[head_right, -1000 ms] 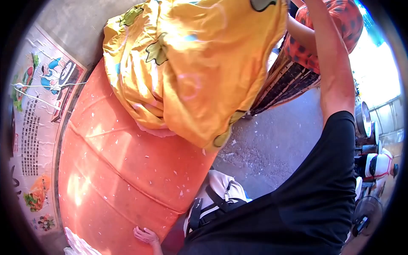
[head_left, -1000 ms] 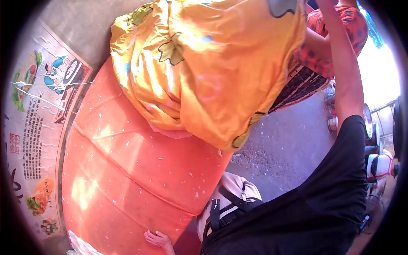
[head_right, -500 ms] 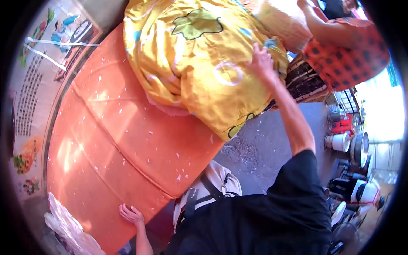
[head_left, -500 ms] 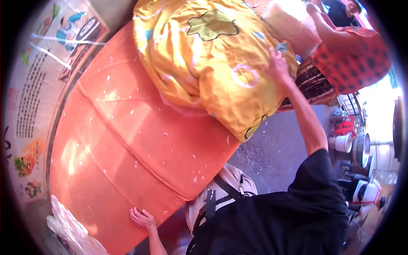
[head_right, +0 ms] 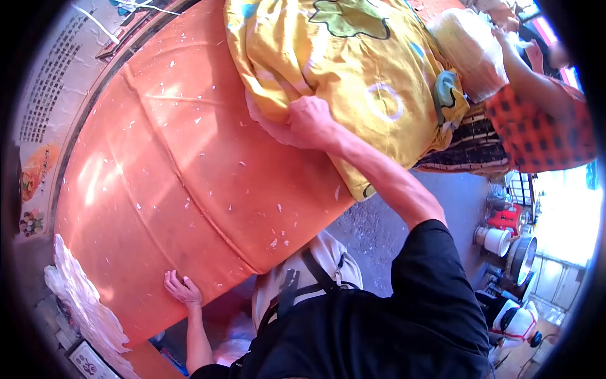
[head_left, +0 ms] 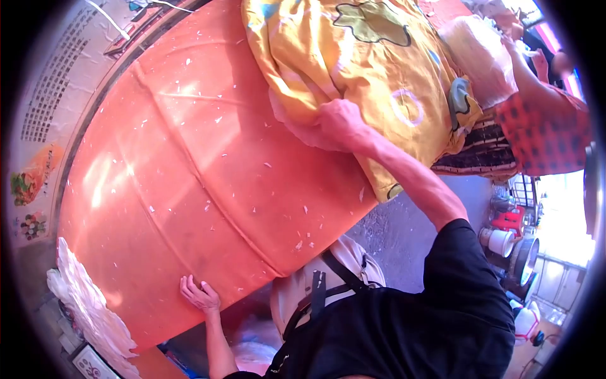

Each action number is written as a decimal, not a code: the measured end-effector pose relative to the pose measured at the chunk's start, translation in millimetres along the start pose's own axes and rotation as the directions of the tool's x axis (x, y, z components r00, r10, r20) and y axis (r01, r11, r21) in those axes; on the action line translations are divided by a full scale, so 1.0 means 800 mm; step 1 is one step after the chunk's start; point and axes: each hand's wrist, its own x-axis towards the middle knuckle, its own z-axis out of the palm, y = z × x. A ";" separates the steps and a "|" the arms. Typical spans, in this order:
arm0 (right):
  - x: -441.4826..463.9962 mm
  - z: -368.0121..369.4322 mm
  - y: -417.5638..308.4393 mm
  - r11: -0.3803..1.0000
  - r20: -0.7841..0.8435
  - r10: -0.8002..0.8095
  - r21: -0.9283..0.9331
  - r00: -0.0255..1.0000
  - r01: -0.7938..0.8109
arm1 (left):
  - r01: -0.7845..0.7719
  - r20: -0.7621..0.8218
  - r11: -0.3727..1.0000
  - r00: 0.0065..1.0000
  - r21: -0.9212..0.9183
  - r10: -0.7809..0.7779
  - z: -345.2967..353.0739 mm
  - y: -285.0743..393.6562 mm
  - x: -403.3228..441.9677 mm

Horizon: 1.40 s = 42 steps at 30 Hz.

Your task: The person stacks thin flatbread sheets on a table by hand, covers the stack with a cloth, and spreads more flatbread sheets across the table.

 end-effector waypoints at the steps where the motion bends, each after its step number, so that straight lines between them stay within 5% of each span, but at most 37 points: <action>1: -0.001 -0.017 0.005 0.983 -0.013 0.016 0.183 1.000 -0.013 | 0.015 0.002 1.000 1.000 -0.008 -0.015 -0.001 0.002 0.000; 2: -0.001 -0.034 0.011 0.933 -0.026 0.032 0.360 0.999 -0.021 | 0.025 0.005 1.000 1.000 -0.016 -0.025 -0.003 0.001 -0.002; 4: 0.021 -0.081 0.028 0.601 0.045 -0.011 0.799 0.999 -0.029 | 0.042 0.017 0.999 0.999 -0.021 -0.042 -0.002 0.000 -0.003; 7: 0.029 -0.129 -0.035 -0.013 -0.047 -0.130 0.999 0.990 0.045 | 0.032 0.019 0.999 0.999 -0.026 -0.031 0.000 -0.003 -0.004; 11: 0.052 -0.014 -0.088 0.144 0.243 -0.250 0.967 0.937 -0.212 | 0.020 0.011 0.999 1.000 -0.033 -0.020 -0.002 -0.001 -0.001; 13: 0.049 0.077 -0.089 0.535 -0.117 -0.295 0.802 0.948 0.265 | 0.025 0.013 0.999 1.000 -0.047 -0.025 -0.004 0.003 -0.002; 15: 0.024 0.129 -0.087 0.706 -0.285 -0.344 0.550 0.895 0.446 | 0.054 -0.005 0.997 0.999 -0.050 -0.054 -0.003 -0.001 0.002; 18: -0.019 0.116 -0.095 0.866 -0.175 -0.393 0.261 0.903 0.427 | -0.016 -0.101 0.999 0.995 -0.038 0.012 0.018 -0.004 0.007; 21: -0.050 0.124 -0.132 0.910 -0.110 -0.414 -0.025 0.904 0.414 | 0.095 -0.080 0.989 0.991 -0.113 -0.105 0.012 0.009 0.012; 25: -0.071 0.162 -0.151 0.923 -0.179 -0.384 -0.066 0.906 0.379 | 0.162 -0.102 0.963 0.977 -0.214 -0.187 0.012 0.011 0.002; 30: -0.125 0.165 -0.289 0.907 -0.184 -0.416 -0.009 0.891 0.422 | 0.224 -0.007 0.926 0.971 -0.303 -0.238 -0.015 0.014 -0.002; 34: -0.143 0.191 -0.343 0.877 -0.202 -0.459 -0.258 0.865 0.404 | 0.172 -0.038 0.881 0.977 -0.441 -0.210 -0.022 0.003 -0.024; 35: -0.144 0.220 -0.334 0.829 -0.263 -0.451 -0.477 0.853 0.291 | 0.125 -0.062 0.883 0.983 -0.452 -0.171 -0.027 -0.001 -0.040; 40: -0.133 0.235 -0.317 0.785 -0.263 -0.478 -0.556 0.838 0.274 | 0.118 -0.075 0.738 0.972 -0.665 -0.223 -0.086 -0.047 -0.146; 42: -0.127 0.237 -0.315 0.787 -0.239 -0.462 -0.554 0.854 0.271 | 0.295 0.025 0.714 0.931 -0.635 -0.363 -0.144 -0.086 -0.174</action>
